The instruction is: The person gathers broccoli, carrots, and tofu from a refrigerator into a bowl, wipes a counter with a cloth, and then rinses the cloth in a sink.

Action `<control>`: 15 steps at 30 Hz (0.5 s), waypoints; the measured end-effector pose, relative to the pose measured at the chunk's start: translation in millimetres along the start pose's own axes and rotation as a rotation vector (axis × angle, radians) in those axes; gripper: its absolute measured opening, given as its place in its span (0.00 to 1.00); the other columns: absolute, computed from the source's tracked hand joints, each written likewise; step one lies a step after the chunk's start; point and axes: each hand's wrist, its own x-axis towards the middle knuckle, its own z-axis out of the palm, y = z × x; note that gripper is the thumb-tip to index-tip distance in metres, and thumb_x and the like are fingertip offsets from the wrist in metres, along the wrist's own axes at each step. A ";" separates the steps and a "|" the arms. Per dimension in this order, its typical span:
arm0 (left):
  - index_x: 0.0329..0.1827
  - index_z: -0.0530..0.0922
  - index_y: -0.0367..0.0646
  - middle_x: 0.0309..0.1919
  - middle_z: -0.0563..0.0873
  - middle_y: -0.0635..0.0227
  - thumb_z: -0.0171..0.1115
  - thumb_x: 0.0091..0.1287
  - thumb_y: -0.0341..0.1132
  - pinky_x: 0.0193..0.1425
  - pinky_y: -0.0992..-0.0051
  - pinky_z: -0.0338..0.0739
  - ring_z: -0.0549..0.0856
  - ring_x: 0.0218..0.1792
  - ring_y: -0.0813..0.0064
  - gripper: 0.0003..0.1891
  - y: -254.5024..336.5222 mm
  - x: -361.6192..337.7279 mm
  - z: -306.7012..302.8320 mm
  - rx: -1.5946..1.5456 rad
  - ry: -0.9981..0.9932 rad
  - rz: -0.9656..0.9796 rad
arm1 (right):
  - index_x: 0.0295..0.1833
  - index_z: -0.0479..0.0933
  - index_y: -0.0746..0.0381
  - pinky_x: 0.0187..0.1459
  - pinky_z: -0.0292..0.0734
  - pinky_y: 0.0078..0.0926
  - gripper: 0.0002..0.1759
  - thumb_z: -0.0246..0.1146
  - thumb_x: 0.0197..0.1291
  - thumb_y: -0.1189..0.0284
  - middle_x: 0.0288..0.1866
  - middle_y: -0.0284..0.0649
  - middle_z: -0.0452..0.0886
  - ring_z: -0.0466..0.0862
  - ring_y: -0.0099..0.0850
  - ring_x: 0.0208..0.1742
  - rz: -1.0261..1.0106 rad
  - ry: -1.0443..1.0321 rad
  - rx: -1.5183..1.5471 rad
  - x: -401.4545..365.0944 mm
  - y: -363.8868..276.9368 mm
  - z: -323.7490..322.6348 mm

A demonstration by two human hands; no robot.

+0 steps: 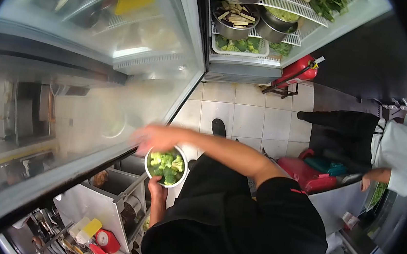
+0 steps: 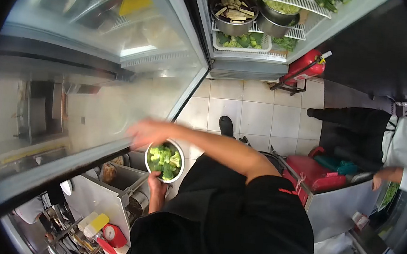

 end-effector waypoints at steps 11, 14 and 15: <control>0.54 0.69 0.32 0.49 0.77 0.55 0.49 0.50 0.30 0.53 0.56 0.75 0.79 0.49 0.55 0.25 22.5 -71.5 -146.1 -0.119 0.081 0.198 | 0.58 0.72 0.67 0.62 0.58 0.53 0.25 0.49 0.61 0.62 0.62 0.44 0.71 0.67 0.43 0.63 0.012 -0.519 -2.625 186.3 -38.8 214.9; 0.53 0.68 0.31 0.49 0.76 0.55 0.49 0.50 0.30 0.55 0.56 0.74 0.79 0.49 0.55 0.25 32.8 -80.5 -158.3 -0.114 0.020 0.211 | 0.55 0.74 0.69 0.59 0.61 0.55 0.25 0.46 0.63 0.62 0.60 0.49 0.73 0.72 0.44 0.58 0.372 -0.366 -2.484 154.4 -86.2 234.1; 0.53 0.68 0.31 0.49 0.76 0.55 0.49 0.50 0.30 0.55 0.56 0.74 0.79 0.49 0.55 0.25 34.2 -75.5 -170.3 -0.121 0.006 0.217 | 0.56 0.75 0.66 0.61 0.57 0.54 0.24 0.49 0.61 0.62 0.59 0.48 0.74 0.71 0.43 0.59 0.290 -0.371 -2.409 129.6 -98.1 241.4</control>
